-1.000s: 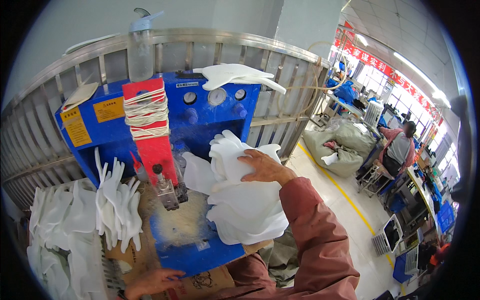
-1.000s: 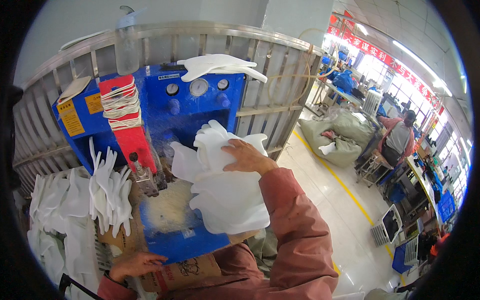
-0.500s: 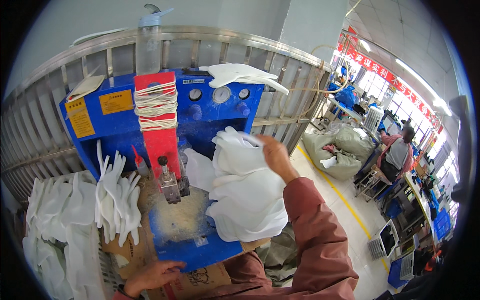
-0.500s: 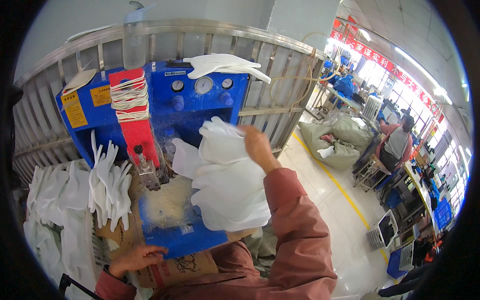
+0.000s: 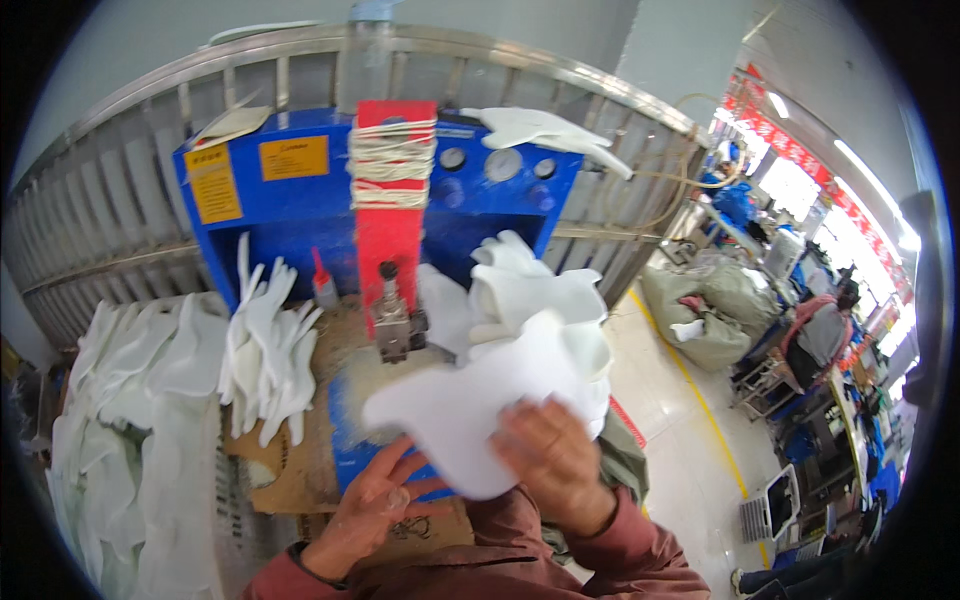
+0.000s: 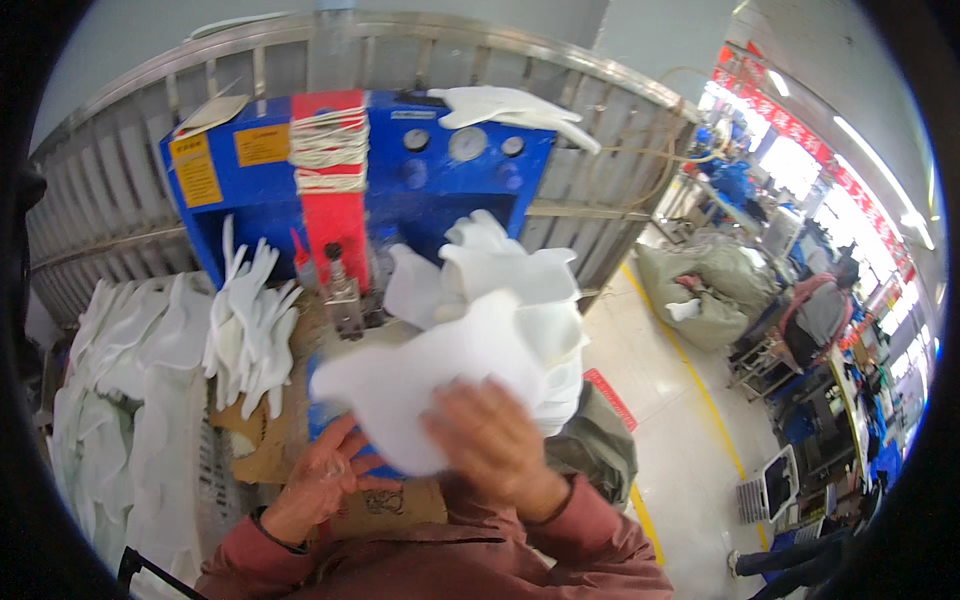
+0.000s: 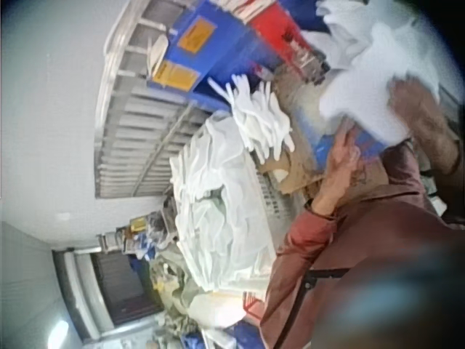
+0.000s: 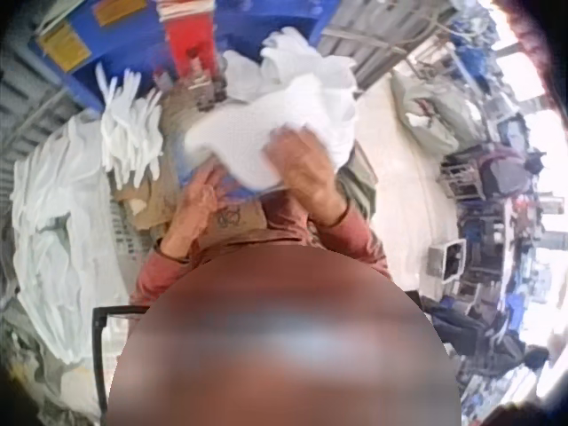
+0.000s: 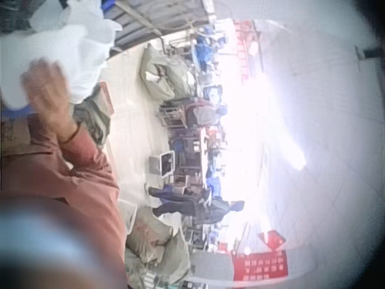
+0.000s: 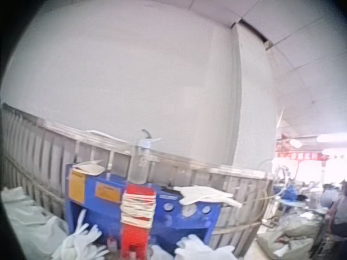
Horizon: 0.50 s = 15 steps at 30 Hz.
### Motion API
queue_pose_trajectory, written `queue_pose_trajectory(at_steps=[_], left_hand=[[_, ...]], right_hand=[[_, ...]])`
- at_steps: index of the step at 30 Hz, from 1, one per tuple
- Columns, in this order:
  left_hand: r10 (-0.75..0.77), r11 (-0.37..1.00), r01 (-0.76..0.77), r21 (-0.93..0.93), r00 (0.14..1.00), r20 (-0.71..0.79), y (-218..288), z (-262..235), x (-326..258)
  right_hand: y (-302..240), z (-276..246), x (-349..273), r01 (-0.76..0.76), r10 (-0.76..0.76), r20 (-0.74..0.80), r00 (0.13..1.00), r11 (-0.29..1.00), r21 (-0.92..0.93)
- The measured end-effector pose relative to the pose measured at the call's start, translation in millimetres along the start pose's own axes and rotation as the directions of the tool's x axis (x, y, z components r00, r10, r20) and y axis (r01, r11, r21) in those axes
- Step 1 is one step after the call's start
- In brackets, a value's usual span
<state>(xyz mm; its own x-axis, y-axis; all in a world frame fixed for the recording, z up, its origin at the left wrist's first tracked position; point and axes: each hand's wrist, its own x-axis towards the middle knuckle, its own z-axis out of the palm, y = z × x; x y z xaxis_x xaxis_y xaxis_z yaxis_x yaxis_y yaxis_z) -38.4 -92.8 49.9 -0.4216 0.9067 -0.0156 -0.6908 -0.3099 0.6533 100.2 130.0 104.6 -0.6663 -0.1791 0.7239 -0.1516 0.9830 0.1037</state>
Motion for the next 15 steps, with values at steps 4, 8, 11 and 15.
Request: queue_pose_trajectory(at_steps=[4, 8, 11, 15], left_hand=[[0.177, 0.977, -0.111, 0.183, 0.898, -0.403, 4, -1, -12], [0.202, 0.954, -0.001, 0.301, 0.745, -0.636, 23, -39, -27], [0.215, 0.96, -0.068, 0.272, 0.804, -0.555, 39, -66, -39], [0.152, 0.911, 0.067, 0.406, 0.862, -0.483, 54, -76, -47]], right_hand=[[-55, 41, -7, 0.066, -0.135, 0.205, 0.969, 0.948, 0.312], [-46, 50, -13, -0.089, 0.001, 0.236, 0.972, 0.927, 0.363], [-43, 64, -23, -0.548, 0.554, 0.227, 0.801, 0.525, 0.651], [-53, 111, -24, -0.6, 0.554, 0.751, 0.359, -0.48, 0.64]])
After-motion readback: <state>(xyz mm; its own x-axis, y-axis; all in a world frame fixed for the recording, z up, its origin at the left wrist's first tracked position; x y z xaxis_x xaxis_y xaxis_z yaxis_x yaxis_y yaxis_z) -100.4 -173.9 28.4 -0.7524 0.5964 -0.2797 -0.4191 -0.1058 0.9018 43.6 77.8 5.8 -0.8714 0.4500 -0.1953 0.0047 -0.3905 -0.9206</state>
